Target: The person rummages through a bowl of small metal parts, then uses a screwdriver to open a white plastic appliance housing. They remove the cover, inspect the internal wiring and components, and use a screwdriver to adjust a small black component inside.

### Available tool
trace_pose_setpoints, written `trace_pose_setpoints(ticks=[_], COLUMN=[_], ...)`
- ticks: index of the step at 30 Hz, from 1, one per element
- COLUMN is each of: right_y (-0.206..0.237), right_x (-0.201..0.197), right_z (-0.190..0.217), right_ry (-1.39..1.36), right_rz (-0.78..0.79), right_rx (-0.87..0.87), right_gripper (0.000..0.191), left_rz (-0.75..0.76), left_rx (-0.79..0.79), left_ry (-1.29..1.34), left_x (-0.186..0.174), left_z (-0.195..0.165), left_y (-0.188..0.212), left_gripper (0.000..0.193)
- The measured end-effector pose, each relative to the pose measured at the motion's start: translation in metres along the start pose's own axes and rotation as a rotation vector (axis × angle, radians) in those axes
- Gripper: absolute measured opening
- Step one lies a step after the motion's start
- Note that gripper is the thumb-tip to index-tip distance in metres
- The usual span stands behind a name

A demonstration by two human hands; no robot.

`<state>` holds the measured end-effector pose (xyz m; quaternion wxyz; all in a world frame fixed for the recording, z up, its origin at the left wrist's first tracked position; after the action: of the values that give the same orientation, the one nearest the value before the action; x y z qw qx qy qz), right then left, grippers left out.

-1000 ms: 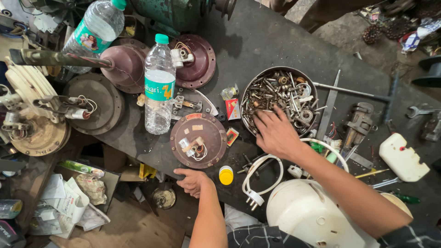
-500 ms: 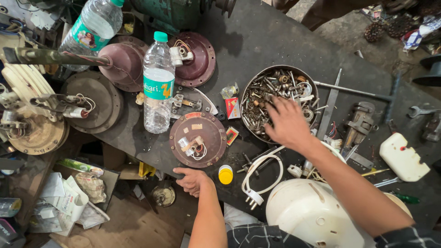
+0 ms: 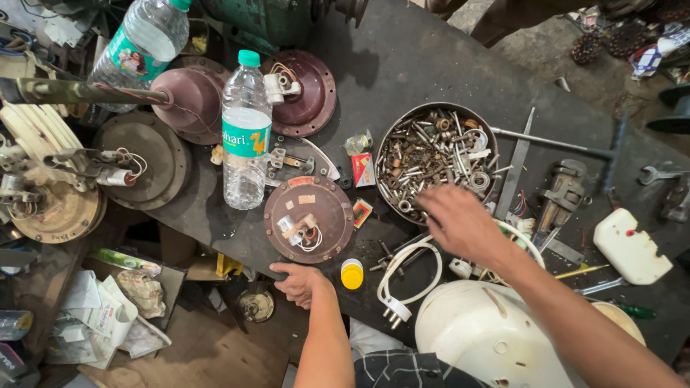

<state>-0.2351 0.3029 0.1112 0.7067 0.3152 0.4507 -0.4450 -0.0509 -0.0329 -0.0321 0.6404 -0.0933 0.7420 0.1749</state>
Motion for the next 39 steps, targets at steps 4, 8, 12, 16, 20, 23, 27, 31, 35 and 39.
trace_pose_setpoints(ticks=[4,8,12,16,20,23,27,31,35,39], right_y=[-0.017,-0.034,-0.029,-0.014,-0.006,-0.006,-0.009,-0.018,-0.039,-0.066], right_x=[-0.019,-0.002,0.010,0.007,0.007,0.007,0.002,0.004,0.019,0.029], right_z=[-0.019,-0.004,0.002,-0.002,-0.008,-0.009,-0.008,-0.006,0.000,-0.004], right_ry=[0.123,0.254,0.096,0.082,0.127,0.143,0.103,0.155,0.240,0.271], right_rz=[-0.138,-0.168,-0.104,-0.113,-0.086,-0.049,-0.042,-0.062,-0.087,-0.116], right_rx=[0.047,-0.007,-0.061,-0.112,-0.057,-0.034,-0.047,-0.070,-0.123,-0.152], right_gripper=[0.054,0.062,0.055,0.045,0.030,0.030,0.034,0.035,0.043,0.055], left_rz=[-0.022,-0.024,-0.036,-0.033,-0.018,-0.002,-0.013,-0.033,-0.023,-0.045], left_rx=[-0.014,-0.011,-0.010,-0.013,-0.005,-0.001,-0.020,-0.036,-0.029,-0.013], left_ry=[0.000,0.016,0.012,-0.006,-0.013,-0.017,-0.002,-0.011,-0.001,0.016], left_x=[-0.004,-0.003,-0.002,-0.003,-0.007,-0.007,-0.007,-0.006,-0.005,-0.006], left_z=[-0.001,-0.001,0.000,-0.002,-0.003,-0.005,-0.003,-0.001,0.001,0.000], left_y=[0.001,0.001,0.000,0.001,0.003,0.003,0.002,0.001,0.000,-0.001], left_gripper=[0.080,0.080,0.081,0.080,0.079,0.079,0.080,0.079,0.080,0.080])
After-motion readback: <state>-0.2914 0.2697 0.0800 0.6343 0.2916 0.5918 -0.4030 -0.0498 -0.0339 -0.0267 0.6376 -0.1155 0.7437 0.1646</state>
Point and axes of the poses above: each hand's wrist, its own y-axis away from the middle knuckle, its own x-axis out of the palm, z = x × y, the point moved 9 cm from there along -y, towards the middle knuckle, and after that the axes turned 14 degrees about -z, right-handed, at the moved point
